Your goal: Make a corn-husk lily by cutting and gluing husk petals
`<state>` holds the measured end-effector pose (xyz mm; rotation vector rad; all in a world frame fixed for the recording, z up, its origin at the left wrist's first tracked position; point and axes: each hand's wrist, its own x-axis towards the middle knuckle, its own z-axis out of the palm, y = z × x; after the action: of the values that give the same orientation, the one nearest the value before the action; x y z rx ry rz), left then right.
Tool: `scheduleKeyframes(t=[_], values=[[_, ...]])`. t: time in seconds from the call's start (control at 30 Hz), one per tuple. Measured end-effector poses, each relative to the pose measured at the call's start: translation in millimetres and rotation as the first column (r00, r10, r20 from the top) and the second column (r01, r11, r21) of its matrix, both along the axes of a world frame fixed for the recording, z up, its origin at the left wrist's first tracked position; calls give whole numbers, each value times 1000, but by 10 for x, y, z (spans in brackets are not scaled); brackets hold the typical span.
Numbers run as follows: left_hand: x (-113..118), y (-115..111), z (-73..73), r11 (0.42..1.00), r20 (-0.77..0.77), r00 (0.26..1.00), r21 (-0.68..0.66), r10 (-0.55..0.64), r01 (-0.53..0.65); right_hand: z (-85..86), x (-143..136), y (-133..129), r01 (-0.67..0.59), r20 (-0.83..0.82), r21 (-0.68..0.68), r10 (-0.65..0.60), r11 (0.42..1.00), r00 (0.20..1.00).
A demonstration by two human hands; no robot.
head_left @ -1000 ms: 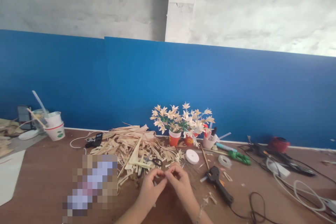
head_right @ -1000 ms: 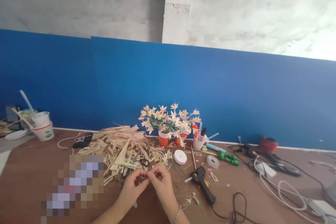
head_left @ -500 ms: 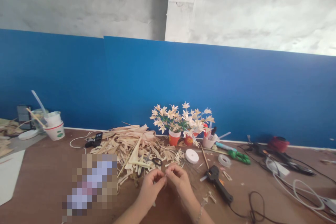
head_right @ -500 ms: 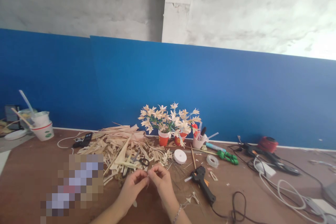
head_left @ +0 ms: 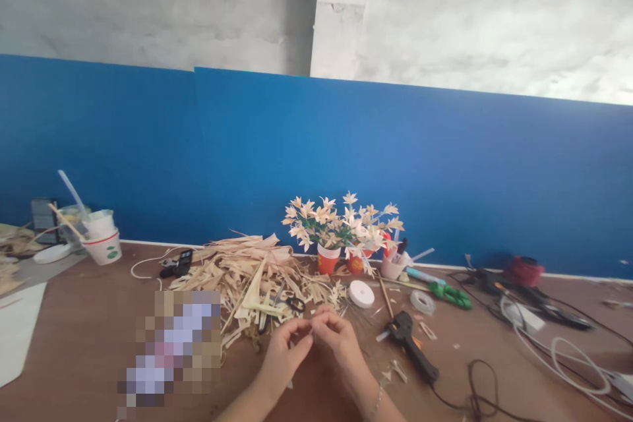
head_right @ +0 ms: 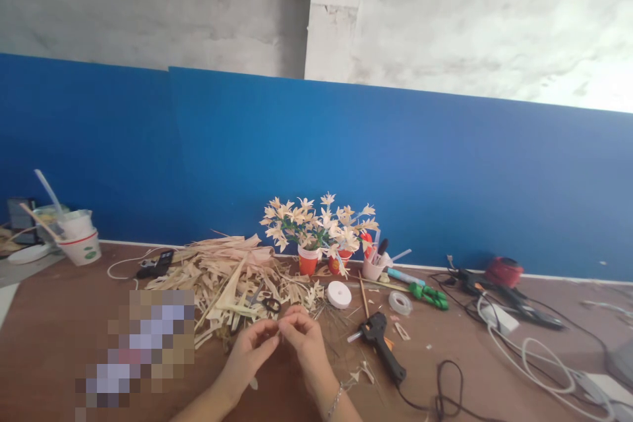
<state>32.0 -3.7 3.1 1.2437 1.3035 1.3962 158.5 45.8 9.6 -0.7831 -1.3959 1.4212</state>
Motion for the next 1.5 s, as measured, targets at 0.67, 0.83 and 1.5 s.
scheduleKeyframes(t=[0.67,0.83,1.5], values=[[86,-7,-49,992,-159,981,74,112,-101,-100,-30,25,22,46,62,-25,998,999],[76,28,-67,998,-122,991,12,61,-60,-97,-39,28,66,-5,20,-66,998,998],[78,60,-126,999,109,994,-46,28,-23,-51,-15,26,-15,101,63,9,998,995]])
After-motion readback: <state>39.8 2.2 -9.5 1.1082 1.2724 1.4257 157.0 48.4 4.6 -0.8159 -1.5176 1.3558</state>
